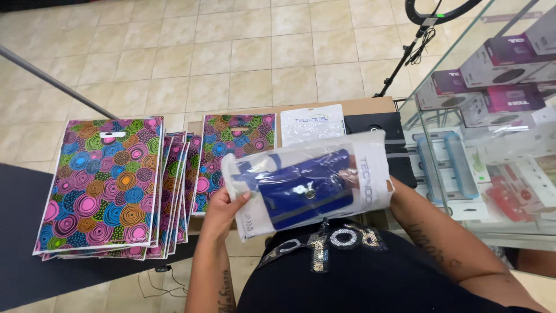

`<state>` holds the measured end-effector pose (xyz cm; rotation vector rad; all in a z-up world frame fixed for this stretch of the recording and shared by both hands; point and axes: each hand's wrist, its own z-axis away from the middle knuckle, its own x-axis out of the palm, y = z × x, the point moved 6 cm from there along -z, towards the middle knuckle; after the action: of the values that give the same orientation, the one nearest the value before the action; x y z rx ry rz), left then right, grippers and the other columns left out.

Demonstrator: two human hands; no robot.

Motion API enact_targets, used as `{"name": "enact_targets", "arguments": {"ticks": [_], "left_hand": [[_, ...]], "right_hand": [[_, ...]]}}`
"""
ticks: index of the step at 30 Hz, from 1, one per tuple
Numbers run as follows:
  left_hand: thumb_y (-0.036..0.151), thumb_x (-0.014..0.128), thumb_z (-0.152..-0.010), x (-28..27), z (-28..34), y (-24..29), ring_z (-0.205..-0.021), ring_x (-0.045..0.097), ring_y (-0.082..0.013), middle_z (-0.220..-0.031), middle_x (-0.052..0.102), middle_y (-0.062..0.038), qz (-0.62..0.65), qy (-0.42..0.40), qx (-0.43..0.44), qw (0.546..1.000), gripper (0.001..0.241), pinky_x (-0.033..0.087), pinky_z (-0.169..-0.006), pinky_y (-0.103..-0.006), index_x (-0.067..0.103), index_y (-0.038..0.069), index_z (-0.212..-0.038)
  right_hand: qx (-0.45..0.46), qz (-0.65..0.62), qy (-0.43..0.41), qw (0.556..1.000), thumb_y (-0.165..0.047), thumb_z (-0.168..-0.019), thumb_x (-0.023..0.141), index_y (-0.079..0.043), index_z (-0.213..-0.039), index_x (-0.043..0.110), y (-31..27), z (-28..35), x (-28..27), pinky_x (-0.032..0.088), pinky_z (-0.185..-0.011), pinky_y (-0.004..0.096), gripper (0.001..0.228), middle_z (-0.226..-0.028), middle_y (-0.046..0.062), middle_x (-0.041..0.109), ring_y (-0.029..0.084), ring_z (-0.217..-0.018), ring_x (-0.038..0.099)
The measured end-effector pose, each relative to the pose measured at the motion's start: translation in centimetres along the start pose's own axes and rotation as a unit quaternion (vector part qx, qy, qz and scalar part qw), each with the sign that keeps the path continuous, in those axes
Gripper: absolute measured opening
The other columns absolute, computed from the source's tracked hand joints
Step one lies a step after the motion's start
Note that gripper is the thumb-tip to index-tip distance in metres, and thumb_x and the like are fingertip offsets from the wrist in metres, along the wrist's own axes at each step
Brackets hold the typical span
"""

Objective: The person sorts through colorful patterned bags and white plastic envelopes on a wooden counter, placing items into a black leather folder and checking the contents of the envelopes.

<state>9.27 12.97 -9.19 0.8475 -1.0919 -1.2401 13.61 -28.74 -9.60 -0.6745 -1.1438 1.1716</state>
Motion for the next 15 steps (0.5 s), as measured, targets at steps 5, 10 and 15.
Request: {"name": "enact_targets", "arguments": {"ticks": [5,10,15], "left_hand": [[0.012,0.089,-0.096,-6.9,1.6,1.4,-0.101,0.081,-0.0241,-0.119,0.084,-0.017,0.028,0.176,0.037,0.983,0.042,0.068,-0.091,-0.0419,0.076,0.004,-0.135],[0.019,0.087,-0.096,-12.4,5.2,3.9,-0.121,0.078,-0.0172,-0.142,0.079,-0.006,0.059,0.262,0.135,0.954,0.059,0.068,-0.111,-0.0367,0.067,0.012,-0.152],[0.014,0.086,-0.103,-11.4,8.7,5.9,-0.131,0.083,-0.0217,-0.142,0.081,-0.004,0.053,0.359,0.166,0.917,0.048,0.074,-0.12,-0.044,0.072,0.018,-0.149]], "right_hand": [[-0.086,-0.033,0.082,0.992,-0.014,-0.109,0.069,-0.009,-0.152,0.068,-1.3,1.0,-9.6,0.064,-0.101,0.04,0.043,-0.128,0.012,0.082,0.022,-0.111,0.08],[-0.163,0.046,0.254,0.952,-0.028,-0.114,0.068,-0.015,-0.153,0.064,-2.4,-0.4,-22.1,0.062,-0.104,0.033,0.041,-0.134,0.003,0.076,0.015,-0.116,0.074],[-0.206,0.288,0.398,0.846,-0.029,-0.113,0.066,-0.013,-0.149,0.068,-0.8,-3.2,-28.4,0.054,-0.107,0.039,0.04,-0.133,0.006,0.076,0.021,-0.12,0.072]]}}
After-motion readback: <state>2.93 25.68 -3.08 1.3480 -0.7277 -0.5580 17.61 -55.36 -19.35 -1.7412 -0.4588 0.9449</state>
